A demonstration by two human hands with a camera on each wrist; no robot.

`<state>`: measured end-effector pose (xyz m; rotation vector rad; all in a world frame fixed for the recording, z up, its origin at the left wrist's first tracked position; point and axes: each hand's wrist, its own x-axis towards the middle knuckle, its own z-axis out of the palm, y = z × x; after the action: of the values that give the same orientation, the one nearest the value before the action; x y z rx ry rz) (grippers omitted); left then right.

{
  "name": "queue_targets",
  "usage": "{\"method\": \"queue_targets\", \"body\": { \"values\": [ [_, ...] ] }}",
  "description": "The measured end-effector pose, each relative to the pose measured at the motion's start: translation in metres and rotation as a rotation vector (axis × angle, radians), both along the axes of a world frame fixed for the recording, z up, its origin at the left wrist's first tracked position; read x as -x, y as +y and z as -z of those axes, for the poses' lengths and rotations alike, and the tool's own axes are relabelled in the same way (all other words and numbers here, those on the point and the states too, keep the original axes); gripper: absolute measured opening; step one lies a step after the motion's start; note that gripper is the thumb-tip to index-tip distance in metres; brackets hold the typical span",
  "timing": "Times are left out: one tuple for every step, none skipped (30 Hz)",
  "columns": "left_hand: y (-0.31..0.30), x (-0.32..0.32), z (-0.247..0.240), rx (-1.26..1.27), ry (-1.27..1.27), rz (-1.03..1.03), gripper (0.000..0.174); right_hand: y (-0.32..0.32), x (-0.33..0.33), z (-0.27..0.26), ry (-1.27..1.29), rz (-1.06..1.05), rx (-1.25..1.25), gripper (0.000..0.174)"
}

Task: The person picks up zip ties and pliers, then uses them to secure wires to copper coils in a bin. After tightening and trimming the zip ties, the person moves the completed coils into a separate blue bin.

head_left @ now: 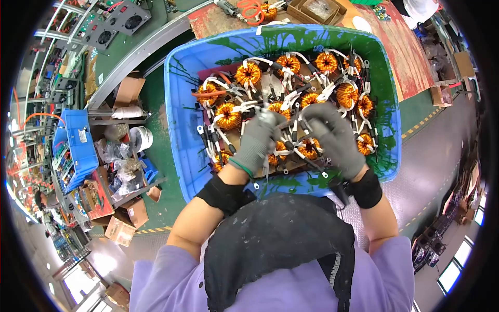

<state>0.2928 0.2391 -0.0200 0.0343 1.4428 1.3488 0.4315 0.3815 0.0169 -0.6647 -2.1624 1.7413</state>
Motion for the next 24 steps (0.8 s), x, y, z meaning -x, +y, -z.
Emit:
{"method": "queue_targets", "body": {
  "values": [
    [0.003,0.007,-0.005,0.020,-0.128,-0.118,0.039,0.015,-0.006,0.004,-0.204,0.014,-0.341,0.017],
    [-0.004,0.019,0.001,-0.053,-0.233,-0.140,0.043,0.027,-0.012,0.008,-0.405,0.029,-0.683,0.018],
    [-0.006,0.023,0.004,-0.120,-0.257,-0.220,0.040,0.033,-0.015,0.010,-0.406,0.027,-0.680,0.018],
    [-0.007,0.025,0.006,-0.186,-0.281,-0.299,0.037,0.037,-0.017,0.012,-0.707,-0.148,-0.731,0.018],
    [-0.009,0.028,0.005,-0.183,-0.284,-0.300,0.037,0.040,-0.020,0.013,-1.009,-0.330,-0.769,0.018],
    [-0.008,0.030,-0.001,-0.160,-0.286,-0.298,0.034,0.042,-0.022,0.018,-1.011,-0.331,-0.768,0.018],
    [-0.008,0.033,-0.004,-0.136,-0.288,-0.296,0.031,0.043,-0.024,0.026,-1.046,-0.387,-0.837,0.017],
    [-0.009,0.036,-0.003,-0.136,-0.289,-0.299,0.031,0.044,-0.025,0.030,-1.079,-0.444,-0.906,0.016],
    [-0.010,0.041,-0.001,-0.138,-0.219,-0.220,0.029,0.046,-0.026,0.028,-1.078,-0.446,-0.907,0.016],
    [-0.009,0.045,0.002,-0.140,-0.148,-0.142,0.027,0.046,-0.028,0.023,-0.996,-0.372,-0.894,0.015],
    [-0.006,0.049,0.008,-0.126,-0.063,-0.063,0.026,0.047,-0.030,0.018,-0.913,-0.300,-0.880,0.014],
    [0.002,0.051,0.019,-0.125,-0.061,-0.069,0.026,0.050,-0.032,0.016,-0.909,-0.304,-0.882,0.014],
    [0.017,0.049,0.032,-0.135,0.293,-0.007,0.027,0.052,-0.035,0.014,-0.724,-0.219,-0.707,0.014],
    [0.032,0.045,0.041,-0.141,0.645,0.058,0.028,0.052,-0.037,0.012,-0.540,-0.133,-0.530,0.016],
    [0.050,0.039,0.037,0.001,0.868,0.167,0.031,0.048,-0.038,0.008,-0.395,-0.122,-0.396,0.019],
    [0.069,0.033,0.030,0.144,1.089,0.281,0.034,0.045,-0.038,0.003,-0.393,-0.114,-0.396,0.019],
    [0.085,0.026,0.026,0.253,1.156,0.391,0.040,0.041,-0.038,-0.002,-0.350,-0.100,-0.164,0.020],
    [0.098,0.018,0.011,0.365,1.224,0.539,0.038,0.040,-0.041,-0.004,-0.302,-0.083,0.068,0.022],
    [0.108,0.012,0.017,0.405,1.272,0.602,0.036,0.038,-0.045,0.005,-0.201,-0.063,0.019,0.021],
    [0.117,0.010,0.029,0.446,1.322,0.666,0.033,0.037,-0.047,0.002,-0.198,-0.050,0.019,0.021],
    [0.123,0.013,0.055,0.417,1.497,0.655,0.028,0.037,-0.048,-0.002,-0.220,0.005,0.089,0.019],
    [0.126,0.016,0.052,0.409,1.506,0.665,0.028,0.037,-0.050,-0.004,-0.239,0.060,0.160,0.018],
    [0.125,0.024,0.050,0.358,1.440,0.709,0.027,0.042,-0.058,0.005,-0.302,0.101,0.172,0.020],
    [0.122,0.031,0.044,0.308,1.374,0.755,0.026,0.042,-0.061,0.005,-0.295,0.118,0.179,0.020]
  ]
}}
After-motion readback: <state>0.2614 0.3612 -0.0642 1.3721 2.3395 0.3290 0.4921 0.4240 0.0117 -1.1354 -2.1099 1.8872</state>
